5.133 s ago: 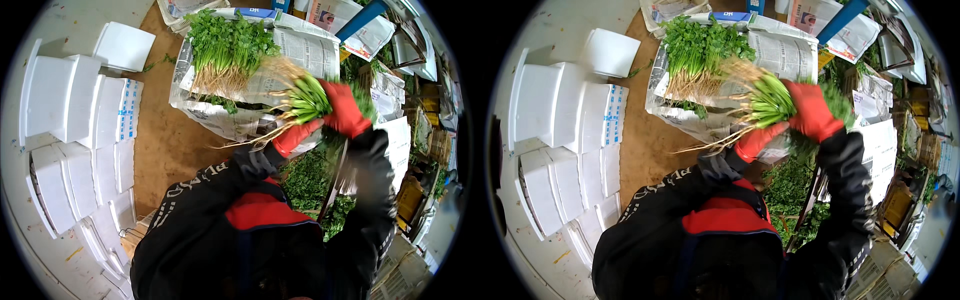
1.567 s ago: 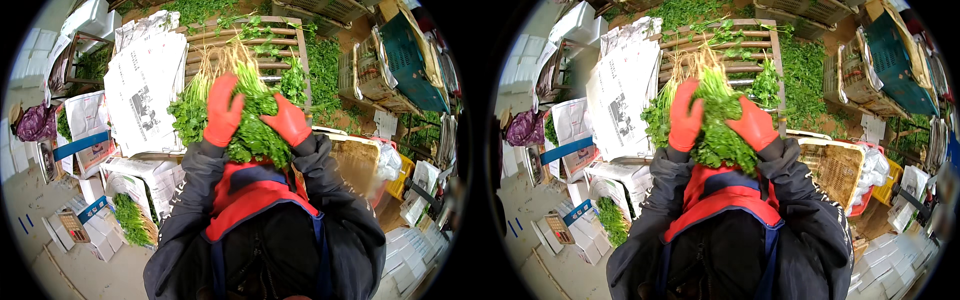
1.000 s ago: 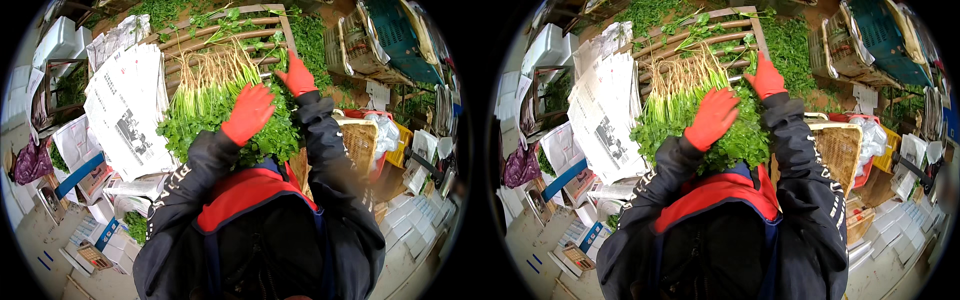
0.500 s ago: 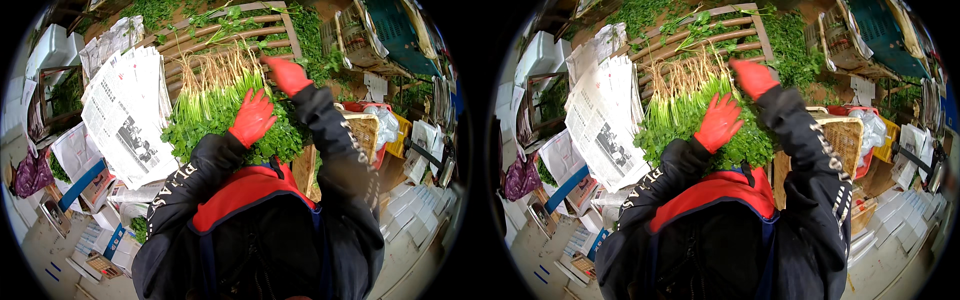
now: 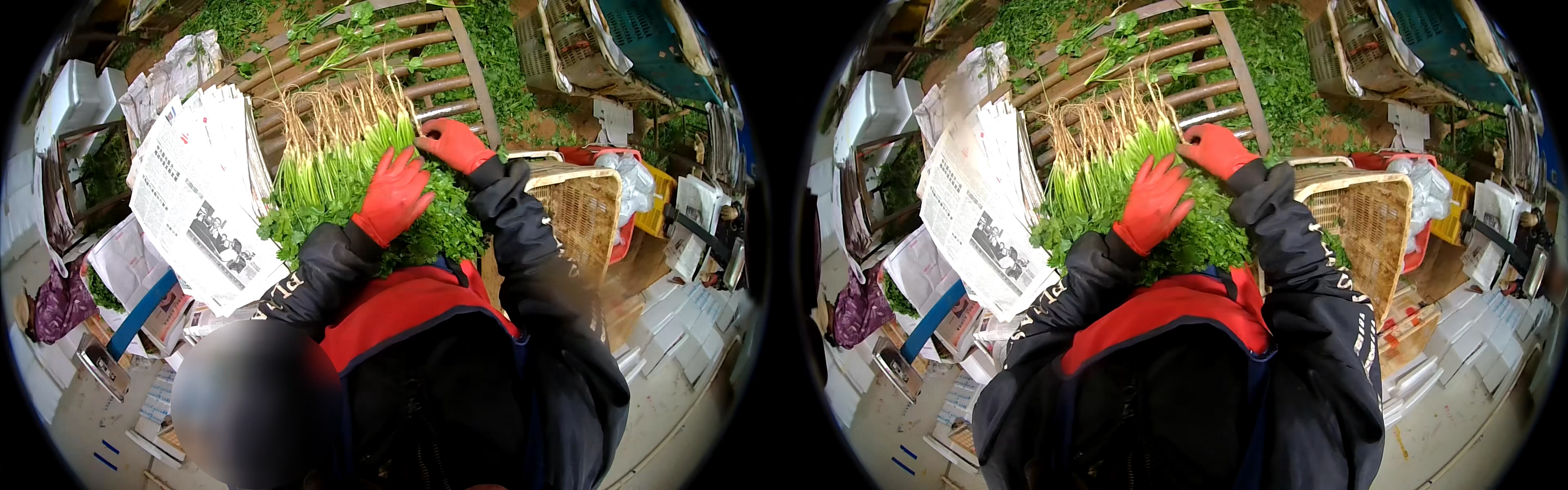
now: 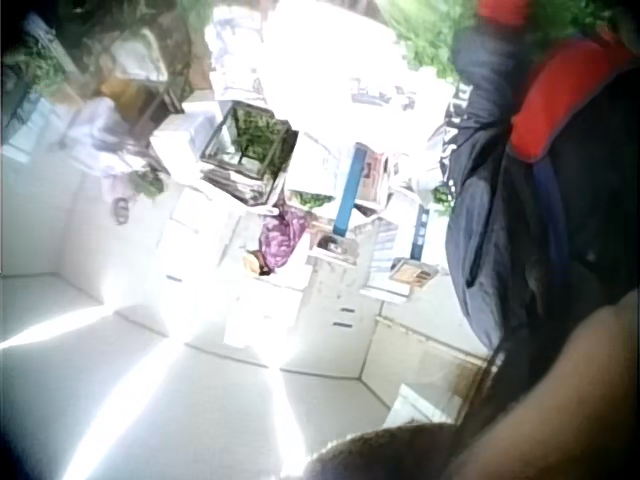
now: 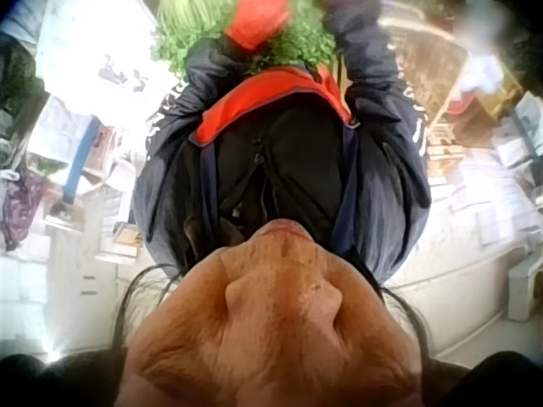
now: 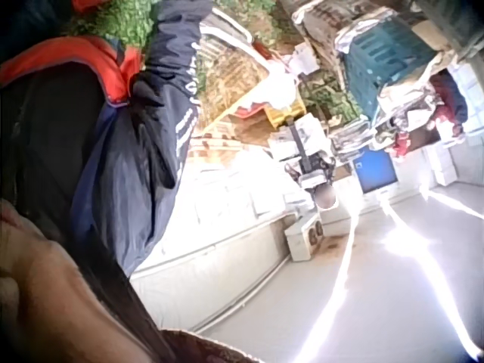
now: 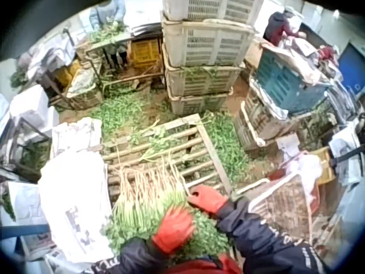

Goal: The person moves a stack of newspaper aside, picks up bundles of cilantro, trims the roots using a small knife, removes yellowed leaves by hand, and arranges the cleaned bunches on a table.

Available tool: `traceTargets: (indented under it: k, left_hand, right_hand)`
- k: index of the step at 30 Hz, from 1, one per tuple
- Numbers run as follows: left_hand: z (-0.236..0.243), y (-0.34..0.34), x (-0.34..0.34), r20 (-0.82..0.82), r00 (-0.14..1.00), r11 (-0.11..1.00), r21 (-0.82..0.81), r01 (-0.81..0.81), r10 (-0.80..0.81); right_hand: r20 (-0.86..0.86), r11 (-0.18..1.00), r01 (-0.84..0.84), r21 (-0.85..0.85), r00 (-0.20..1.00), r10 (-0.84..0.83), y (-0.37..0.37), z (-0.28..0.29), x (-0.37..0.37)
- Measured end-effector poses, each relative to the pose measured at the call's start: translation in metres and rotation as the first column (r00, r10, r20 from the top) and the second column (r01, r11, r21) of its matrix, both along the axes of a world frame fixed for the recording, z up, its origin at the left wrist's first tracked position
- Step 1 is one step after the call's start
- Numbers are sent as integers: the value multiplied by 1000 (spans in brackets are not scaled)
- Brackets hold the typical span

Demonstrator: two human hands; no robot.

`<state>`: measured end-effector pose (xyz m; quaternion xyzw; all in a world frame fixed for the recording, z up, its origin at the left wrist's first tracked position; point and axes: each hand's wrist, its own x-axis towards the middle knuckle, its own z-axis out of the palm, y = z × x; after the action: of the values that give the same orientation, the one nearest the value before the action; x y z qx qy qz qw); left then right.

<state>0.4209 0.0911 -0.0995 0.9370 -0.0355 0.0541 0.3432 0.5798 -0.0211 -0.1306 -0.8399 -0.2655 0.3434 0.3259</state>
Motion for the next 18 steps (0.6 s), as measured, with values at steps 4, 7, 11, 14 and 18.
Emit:
traceTargets:
  k: [4,7,11,14,18]
  left_hand:
    - [3,13,-19,-21,999,999,-33,-26,26]
    - [6,18,-27,30,998,995,-85,-44,47]
    - [4,19,-31,30,998,997,-59,-59,60]
    - [3,20,-32,34,997,997,-46,-63,64]
    - [5,27,-45,33,994,994,-53,-99,100]
  right_hand:
    - [-470,819,483,311,827,-309,-20,-2,4]
    - [-849,487,840,240,425,-314,-63,-9,20]
    - [-239,917,395,57,897,-372,-32,10,15]
    - [255,995,62,73,964,-78,11,6,-20]
    - [394,997,-27,74,919,-4,23,-22,-33]
